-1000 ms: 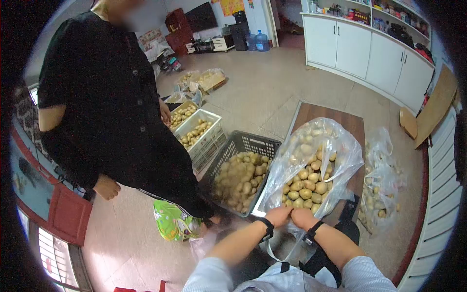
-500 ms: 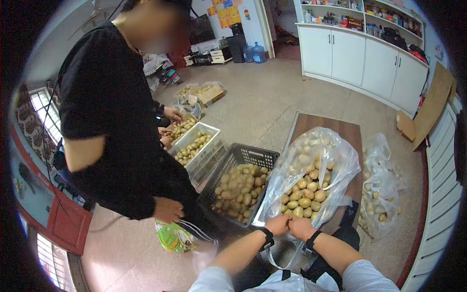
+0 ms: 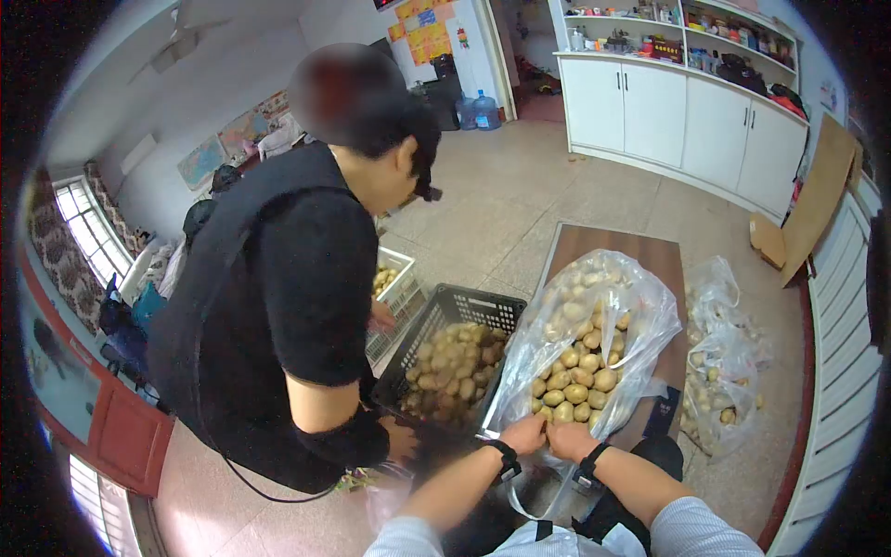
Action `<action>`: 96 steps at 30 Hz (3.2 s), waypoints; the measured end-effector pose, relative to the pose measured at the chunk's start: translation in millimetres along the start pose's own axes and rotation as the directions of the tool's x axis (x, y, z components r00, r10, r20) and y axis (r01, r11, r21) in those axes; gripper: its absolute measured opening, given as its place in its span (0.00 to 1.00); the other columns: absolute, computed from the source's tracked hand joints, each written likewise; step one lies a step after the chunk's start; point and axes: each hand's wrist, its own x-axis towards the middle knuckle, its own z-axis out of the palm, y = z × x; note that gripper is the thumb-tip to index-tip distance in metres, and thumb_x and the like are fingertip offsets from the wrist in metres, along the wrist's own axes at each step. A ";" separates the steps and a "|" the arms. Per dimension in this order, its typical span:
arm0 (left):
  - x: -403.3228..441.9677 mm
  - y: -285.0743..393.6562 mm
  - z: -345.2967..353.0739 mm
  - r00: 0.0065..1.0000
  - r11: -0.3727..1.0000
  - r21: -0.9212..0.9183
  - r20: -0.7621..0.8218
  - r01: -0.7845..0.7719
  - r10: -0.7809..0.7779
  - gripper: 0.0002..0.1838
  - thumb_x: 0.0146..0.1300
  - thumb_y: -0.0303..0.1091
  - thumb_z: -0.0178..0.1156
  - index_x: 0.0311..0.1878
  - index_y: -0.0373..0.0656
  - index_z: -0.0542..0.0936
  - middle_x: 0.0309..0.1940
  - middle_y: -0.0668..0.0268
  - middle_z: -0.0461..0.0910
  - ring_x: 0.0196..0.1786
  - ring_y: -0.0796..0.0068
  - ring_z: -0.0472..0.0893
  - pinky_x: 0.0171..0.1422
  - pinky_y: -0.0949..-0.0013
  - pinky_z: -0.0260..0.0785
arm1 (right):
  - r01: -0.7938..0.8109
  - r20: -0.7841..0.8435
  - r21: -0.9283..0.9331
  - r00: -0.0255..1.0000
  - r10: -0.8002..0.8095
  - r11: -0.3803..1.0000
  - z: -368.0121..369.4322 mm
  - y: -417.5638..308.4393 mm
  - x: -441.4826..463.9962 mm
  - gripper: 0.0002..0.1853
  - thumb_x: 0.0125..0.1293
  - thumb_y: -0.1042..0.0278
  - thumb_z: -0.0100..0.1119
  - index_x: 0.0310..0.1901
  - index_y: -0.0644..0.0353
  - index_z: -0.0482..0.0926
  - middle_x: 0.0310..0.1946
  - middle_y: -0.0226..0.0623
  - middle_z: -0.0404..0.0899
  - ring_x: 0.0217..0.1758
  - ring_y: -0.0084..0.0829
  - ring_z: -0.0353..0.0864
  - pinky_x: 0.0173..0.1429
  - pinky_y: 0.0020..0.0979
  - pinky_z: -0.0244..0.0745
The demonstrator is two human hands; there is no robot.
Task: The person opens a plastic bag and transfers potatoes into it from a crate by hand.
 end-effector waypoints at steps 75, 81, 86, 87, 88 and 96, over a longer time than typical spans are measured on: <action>-38.5 -161.7 -100.9 0.557 -0.094 -0.967 -0.056 -0.237 -0.828 0.18 0.73 0.34 0.38 0.51 0.26 0.68 0.42 0.49 0.75 0.41 0.53 0.82 0.45 0.55 0.82 | -0.180 -0.071 0.168 0.979 0.194 0.969 11.7 19.0 -7.7 0.11 0.62 0.68 0.51 0.42 0.55 0.81 0.40 0.45 0.82 0.44 0.49 0.80 0.46 0.48 0.74; -34.9 -162.6 -95.2 0.637 -0.152 -0.964 -0.022 -0.218 -0.770 0.18 0.71 0.36 0.42 0.58 0.33 0.63 0.46 0.53 0.72 0.45 0.50 0.79 0.45 0.47 0.81 | -0.082 0.031 0.141 0.996 0.078 0.987 9.7 22.6 -10.3 0.11 0.58 0.67 0.52 0.41 0.59 0.79 0.37 0.48 0.82 0.42 0.50 0.82 0.45 0.48 0.76; -30.1 -121.4 -99.8 0.658 0.005 -0.997 -0.058 -0.081 -0.751 0.14 0.70 0.34 0.45 0.52 0.36 0.67 0.42 0.58 0.74 0.38 0.59 0.80 0.44 0.56 0.81 | -0.045 0.124 0.160 0.992 0.026 0.986 -8.4 9.5 -19.4 0.19 0.53 0.59 0.58 0.46 0.58 0.77 0.39 0.47 0.82 0.44 0.50 0.82 0.48 0.48 0.76; -24.7 -122.9 -97.2 0.702 0.008 -0.998 -0.055 -0.069 -0.710 0.14 0.69 0.34 0.46 0.54 0.37 0.66 0.42 0.59 0.72 0.37 0.59 0.79 0.41 0.57 0.81 | -0.084 0.187 0.131 0.981 0.058 0.988 -9.5 8.2 -19.9 0.21 0.52 0.57 0.60 0.47 0.57 0.77 0.39 0.47 0.82 0.44 0.50 0.82 0.48 0.48 0.76; -21.3 -124.0 -94.7 0.707 0.008 -0.998 -0.053 -0.067 -0.706 0.14 0.69 0.34 0.46 0.54 0.37 0.66 0.42 0.59 0.72 0.37 0.59 0.79 0.41 0.57 0.81 | -0.090 0.186 0.130 0.980 0.065 0.987 -9.6 7.3 -20.6 0.21 0.52 0.57 0.60 0.47 0.57 0.77 0.39 0.47 0.82 0.44 0.50 0.82 0.48 0.48 0.76; -23.7 -69.7 -101.7 0.780 0.193 -0.978 -0.058 0.081 -0.623 0.16 0.68 0.32 0.50 0.57 0.39 0.68 0.40 0.62 0.75 0.32 0.66 0.79 0.35 0.62 0.80 | -0.048 0.092 -0.026 0.994 0.050 0.999 1.5 -1.6 -21.5 0.18 0.49 0.58 0.64 0.40 0.57 0.78 0.36 0.43 0.83 0.41 0.45 0.84 0.44 0.45 0.77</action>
